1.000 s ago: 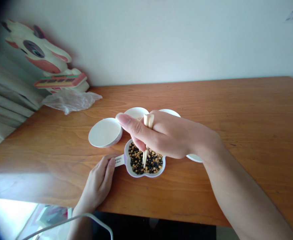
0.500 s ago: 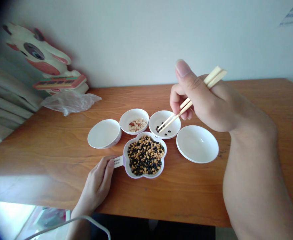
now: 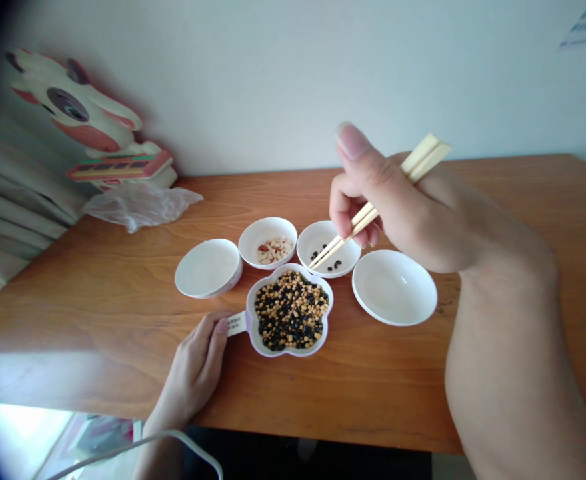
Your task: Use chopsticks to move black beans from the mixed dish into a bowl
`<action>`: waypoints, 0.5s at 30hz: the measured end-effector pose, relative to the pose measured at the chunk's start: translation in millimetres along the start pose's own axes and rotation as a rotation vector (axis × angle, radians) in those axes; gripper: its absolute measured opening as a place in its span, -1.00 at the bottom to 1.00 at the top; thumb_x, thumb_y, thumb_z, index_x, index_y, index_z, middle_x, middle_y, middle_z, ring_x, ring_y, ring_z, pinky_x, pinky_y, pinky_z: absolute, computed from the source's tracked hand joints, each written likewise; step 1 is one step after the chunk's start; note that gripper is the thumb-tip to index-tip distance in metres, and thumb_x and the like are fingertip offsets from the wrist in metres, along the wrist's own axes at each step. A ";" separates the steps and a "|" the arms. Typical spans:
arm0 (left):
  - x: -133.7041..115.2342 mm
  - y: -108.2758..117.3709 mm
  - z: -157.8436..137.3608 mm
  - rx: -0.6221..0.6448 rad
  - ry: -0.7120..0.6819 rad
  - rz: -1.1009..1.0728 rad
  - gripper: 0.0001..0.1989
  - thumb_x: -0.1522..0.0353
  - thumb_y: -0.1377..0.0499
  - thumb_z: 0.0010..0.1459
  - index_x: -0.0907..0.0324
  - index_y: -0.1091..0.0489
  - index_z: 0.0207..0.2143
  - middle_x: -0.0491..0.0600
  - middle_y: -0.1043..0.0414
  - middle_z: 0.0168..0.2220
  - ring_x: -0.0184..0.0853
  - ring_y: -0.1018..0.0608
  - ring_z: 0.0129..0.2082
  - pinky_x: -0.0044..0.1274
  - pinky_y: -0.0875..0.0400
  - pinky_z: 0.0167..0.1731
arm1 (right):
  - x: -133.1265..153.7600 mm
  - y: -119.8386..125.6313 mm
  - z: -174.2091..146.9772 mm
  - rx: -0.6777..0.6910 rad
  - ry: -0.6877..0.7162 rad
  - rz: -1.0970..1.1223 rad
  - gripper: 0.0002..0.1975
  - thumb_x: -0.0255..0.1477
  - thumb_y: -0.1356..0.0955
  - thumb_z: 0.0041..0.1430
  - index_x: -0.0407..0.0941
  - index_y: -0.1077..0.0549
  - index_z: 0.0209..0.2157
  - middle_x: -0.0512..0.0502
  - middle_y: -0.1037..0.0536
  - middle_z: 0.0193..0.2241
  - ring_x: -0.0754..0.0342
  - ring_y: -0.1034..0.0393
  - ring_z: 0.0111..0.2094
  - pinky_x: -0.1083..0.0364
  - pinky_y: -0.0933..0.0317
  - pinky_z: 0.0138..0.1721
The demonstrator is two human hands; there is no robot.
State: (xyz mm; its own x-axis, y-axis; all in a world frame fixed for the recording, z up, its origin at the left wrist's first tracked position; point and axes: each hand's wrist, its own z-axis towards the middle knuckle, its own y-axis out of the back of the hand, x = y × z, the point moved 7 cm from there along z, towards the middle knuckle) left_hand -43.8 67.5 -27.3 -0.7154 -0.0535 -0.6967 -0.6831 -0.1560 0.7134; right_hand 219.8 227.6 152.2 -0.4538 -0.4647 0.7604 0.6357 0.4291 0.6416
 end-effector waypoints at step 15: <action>-1.4 -0.1 0.2 -0.010 -0.004 0.000 -0.76 0.23 0.04 0.44 0.08 -0.38 -0.08 0.01 -0.54 -0.15 -0.21 -0.57 -0.15 -0.43 -0.41 -0.12 | 22.7 -80.9 4.4 0.364 0.043 0.136 -0.33 -0.02 0.01 0.45 -0.12 -0.45 -0.43 -0.01 -0.49 -0.50 0.17 -0.30 -0.50 0.10 -0.11 -0.43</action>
State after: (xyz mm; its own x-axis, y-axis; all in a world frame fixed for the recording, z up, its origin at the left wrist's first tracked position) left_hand -42.7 67.7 -26.4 -0.7160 -0.0496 -0.6964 -0.6816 -0.1661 0.7126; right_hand 155.3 185.7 118.1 -0.3492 -0.4134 0.8409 0.4219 0.7320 0.5350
